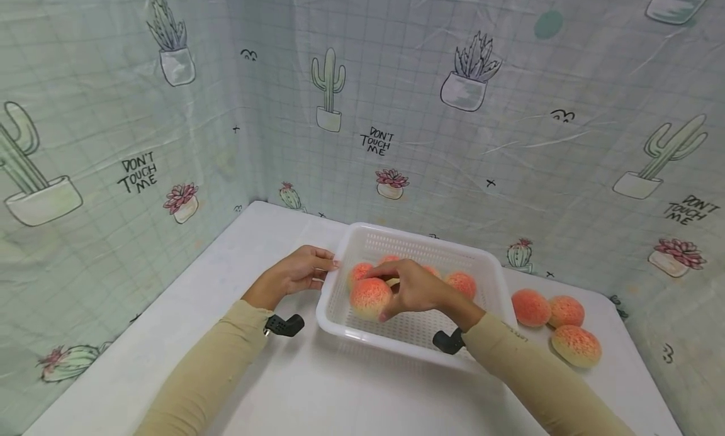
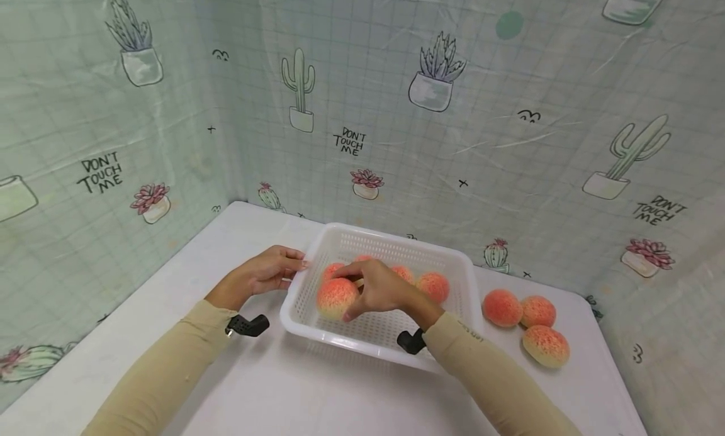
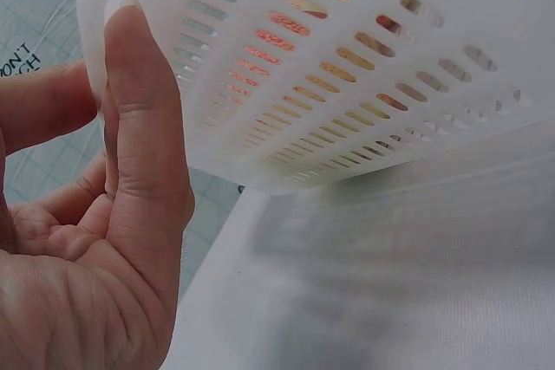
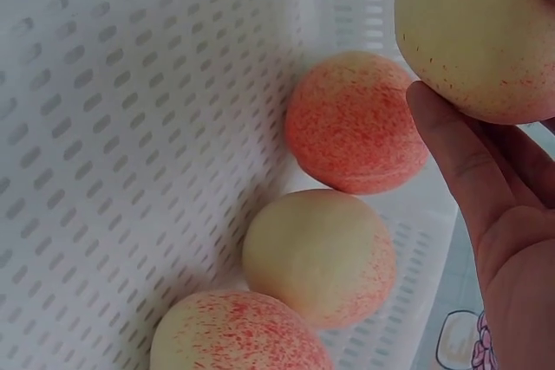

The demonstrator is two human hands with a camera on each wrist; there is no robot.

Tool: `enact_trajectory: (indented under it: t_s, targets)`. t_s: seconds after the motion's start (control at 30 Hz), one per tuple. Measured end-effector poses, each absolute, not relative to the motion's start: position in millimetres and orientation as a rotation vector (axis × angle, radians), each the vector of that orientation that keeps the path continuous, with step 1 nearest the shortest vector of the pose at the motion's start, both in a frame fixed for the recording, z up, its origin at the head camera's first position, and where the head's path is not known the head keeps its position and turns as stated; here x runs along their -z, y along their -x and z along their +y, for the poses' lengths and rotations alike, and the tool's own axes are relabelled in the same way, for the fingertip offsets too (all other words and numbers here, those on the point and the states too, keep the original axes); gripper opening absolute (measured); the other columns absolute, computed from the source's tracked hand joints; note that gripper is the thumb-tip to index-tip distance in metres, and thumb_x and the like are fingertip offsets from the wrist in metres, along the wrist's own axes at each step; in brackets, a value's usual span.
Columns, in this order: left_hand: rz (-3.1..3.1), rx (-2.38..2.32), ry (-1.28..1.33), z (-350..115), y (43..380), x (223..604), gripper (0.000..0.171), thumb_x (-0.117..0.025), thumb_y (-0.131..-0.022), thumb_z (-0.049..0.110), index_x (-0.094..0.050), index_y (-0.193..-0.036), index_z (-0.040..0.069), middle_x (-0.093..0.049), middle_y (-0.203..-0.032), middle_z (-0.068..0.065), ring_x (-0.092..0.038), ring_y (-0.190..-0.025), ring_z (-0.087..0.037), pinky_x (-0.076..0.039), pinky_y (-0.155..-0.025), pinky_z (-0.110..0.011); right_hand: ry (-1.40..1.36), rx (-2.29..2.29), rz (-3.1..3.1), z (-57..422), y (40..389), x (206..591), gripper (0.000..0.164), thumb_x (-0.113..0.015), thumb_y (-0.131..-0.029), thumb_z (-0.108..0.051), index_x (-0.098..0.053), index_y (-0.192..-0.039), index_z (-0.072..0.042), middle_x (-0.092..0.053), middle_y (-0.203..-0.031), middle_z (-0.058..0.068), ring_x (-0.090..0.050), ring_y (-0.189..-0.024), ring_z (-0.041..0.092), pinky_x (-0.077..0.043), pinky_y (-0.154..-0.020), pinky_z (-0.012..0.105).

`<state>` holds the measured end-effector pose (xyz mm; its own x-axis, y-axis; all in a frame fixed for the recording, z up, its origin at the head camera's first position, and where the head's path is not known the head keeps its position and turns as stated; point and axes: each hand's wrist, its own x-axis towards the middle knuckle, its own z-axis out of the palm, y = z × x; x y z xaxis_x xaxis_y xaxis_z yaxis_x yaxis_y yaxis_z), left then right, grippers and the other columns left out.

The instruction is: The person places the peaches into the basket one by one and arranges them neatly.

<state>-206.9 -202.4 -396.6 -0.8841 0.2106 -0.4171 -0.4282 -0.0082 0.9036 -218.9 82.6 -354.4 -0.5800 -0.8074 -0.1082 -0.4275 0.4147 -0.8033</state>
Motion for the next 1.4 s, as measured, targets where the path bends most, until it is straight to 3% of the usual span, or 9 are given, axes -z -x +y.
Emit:
enact_trajectory:
  t_s: [0.53,1.07,1.4]
  targets:
    - [1.829,-1.944,0.252,-203,208,395,0.036,-0.067,-0.101,0.011,-0.063,-0.133,-0.004,-0.07,-0.105,-0.005,-0.066,-0.09,-0.018,-0.064,-0.076,-0.033,1.042,0.922,2.24,73,218,362,0.074,-0.099,-0.069,-0.025,-0.068,-0.135,-0.014,-0.071,-0.129,-0.001,-0.067,-0.116,0.019,-0.057,-0.105,0.044]
    - [1.84,-1.943,0.25,-202,206,398,0.036,-0.067,-0.101,0.012,-0.063,-0.133,-0.004,-0.069,-0.106,-0.007,-0.066,-0.091,-0.019,-0.064,-0.077,-0.034,1.051,0.898,2.233,69,214,370,0.073,-0.098,-0.07,-0.024,-0.068,-0.135,-0.013,-0.071,-0.13,-0.001,-0.066,-0.117,0.018,-0.057,-0.105,0.044]
    - [1.832,-1.956,0.252,-203,208,403,0.035,-0.067,-0.1,0.012,-0.063,-0.132,-0.003,-0.068,-0.107,-0.006,-0.065,-0.091,-0.019,-0.064,-0.077,-0.035,1.13,0.855,2.27,66,213,374,0.07,-0.098,-0.07,-0.024,-0.07,-0.133,-0.014,-0.07,-0.122,-0.005,-0.06,-0.111,0.013,-0.06,-0.093,0.032]
